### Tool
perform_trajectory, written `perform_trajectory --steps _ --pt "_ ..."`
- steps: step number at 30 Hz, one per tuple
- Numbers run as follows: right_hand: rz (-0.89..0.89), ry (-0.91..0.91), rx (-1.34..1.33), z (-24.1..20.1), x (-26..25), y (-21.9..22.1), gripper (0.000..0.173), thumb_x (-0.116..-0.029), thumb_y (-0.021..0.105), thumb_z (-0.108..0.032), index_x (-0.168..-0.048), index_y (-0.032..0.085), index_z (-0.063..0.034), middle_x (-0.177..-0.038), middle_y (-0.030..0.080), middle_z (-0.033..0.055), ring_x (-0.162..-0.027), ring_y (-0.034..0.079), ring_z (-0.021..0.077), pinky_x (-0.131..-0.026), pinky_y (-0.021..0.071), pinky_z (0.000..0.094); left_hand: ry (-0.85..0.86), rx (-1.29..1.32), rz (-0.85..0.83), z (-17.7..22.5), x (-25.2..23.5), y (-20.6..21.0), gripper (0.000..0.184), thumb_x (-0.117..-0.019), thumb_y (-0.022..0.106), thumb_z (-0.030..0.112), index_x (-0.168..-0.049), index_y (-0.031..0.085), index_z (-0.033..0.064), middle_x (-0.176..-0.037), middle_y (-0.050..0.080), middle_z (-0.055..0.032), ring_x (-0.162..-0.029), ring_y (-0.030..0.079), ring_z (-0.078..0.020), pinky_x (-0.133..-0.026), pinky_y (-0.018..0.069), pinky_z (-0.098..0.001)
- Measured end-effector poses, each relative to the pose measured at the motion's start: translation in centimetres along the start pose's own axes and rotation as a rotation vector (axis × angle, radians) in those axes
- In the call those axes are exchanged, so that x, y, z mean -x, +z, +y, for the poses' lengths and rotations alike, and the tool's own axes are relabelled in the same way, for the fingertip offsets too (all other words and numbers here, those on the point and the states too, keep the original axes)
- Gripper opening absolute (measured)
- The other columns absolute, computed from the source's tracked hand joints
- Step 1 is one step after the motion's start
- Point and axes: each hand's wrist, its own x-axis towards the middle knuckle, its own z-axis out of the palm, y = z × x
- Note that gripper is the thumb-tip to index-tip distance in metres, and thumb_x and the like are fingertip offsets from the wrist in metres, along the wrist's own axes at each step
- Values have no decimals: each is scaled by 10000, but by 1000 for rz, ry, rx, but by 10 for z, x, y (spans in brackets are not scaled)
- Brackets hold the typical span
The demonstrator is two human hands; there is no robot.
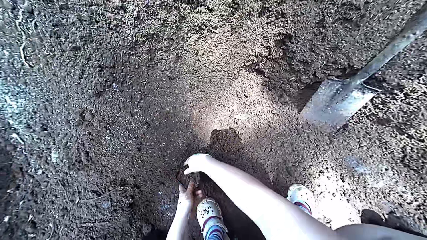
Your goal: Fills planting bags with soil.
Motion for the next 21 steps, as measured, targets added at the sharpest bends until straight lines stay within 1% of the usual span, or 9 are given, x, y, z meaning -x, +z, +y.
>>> perform_trajectory --steps 2,5,9,11,13,14,18,19,21 --pt "68 -47 -4 -3 -1 9 510 -1066 539 -359 -1465 533 -41 -1470 539 237 -1401 480 408 -1140 361 625 39 38 64 -2 -2 1 299 -1120 402 142 -1390 324 39 -757 546 -53 -505 535 -74 -456 473 -207" --pt "143 -35 -25 -13 6 3 426 -1076 525 -257 -1427 553 -17 -1431 568 241 -1354 523 417 -1094 405 631 67 -10 101 6 -10 -1 176 -1116 405 128 -1270 374 50 -681 477 -12 -435 425 -34 -392 375 -171" --pt "224 -20 -14 -32 16 13 317 -1069 443 -58 -1342 585 18 -1329 614 270 -1247 590 454 -982 486 638 63 -332 137 16 -18 -8 313 -1107 442 145 -1371 336 16 -677 454 -24 -435 420 -70 -403 375 -221" --pt "278 -73 -53 -17 12 13 368 -1098 458 -201 -1411 567 -40 -1387 602 227 -1302 569 407 -1042 457 613 38 -461 107 26 -23 -12 364 -1110 442 172 -1409 314 8 -679 453 -21 -442 424 -75 -417 390 -233" --pt "405 -134 -190 20 17 11 498 -1070 527 -361 -1508 510 -126 -1457 573 175 -1373 527 335 -1151 388 553 35 -511 78 29 -24 -17 388 -1112 440 182 -1437 311 11 -680 471 -31 -448 446 -83 -422 405 -240" --pt "541 -130 -272 46 25 9 514 -1055 550 -373 -1505 520 -126 -1439 594 172 -1356 547 321 -1163 389 536 43 -520 65 28 -24 -19 396 -1115 428 182 -1452 304 14 -693 486 -34 -460 465 -80 -432 419 -238" --pt "1083 294 -352 184 64 -6 427 -1069 476 -265 -1426 577 -55 -1389 616 201 -1332 560 352 -1144 414 532 64 -575 31 21 -22 -25 539 -1120 417 235 -1567 199 28 -819 551 -69 -576 546 -94 -555 488 -273" --pt "1096 418 -389 220 62 -2 462 -1065 507 -274 -1458 529 -32 -1425 572 240 -1360 525 388 -1155 394 541 54 -600 24 21 -19 -24 568 -1118 424 243 -1576 166 28 -840 556 -74 -601 561 -98 -586 504 -280" --pt "957 579 -477 263 49 18 620 -993 654 -332 -1506 467 -39 -1484 488 288 -1373 484 441 -1145 392 568 32 -661 12 21 -14 -20 642 -1112 449 261 -1598 104 22 -900 587 -113 -673 599 -133 -665 530 -322"
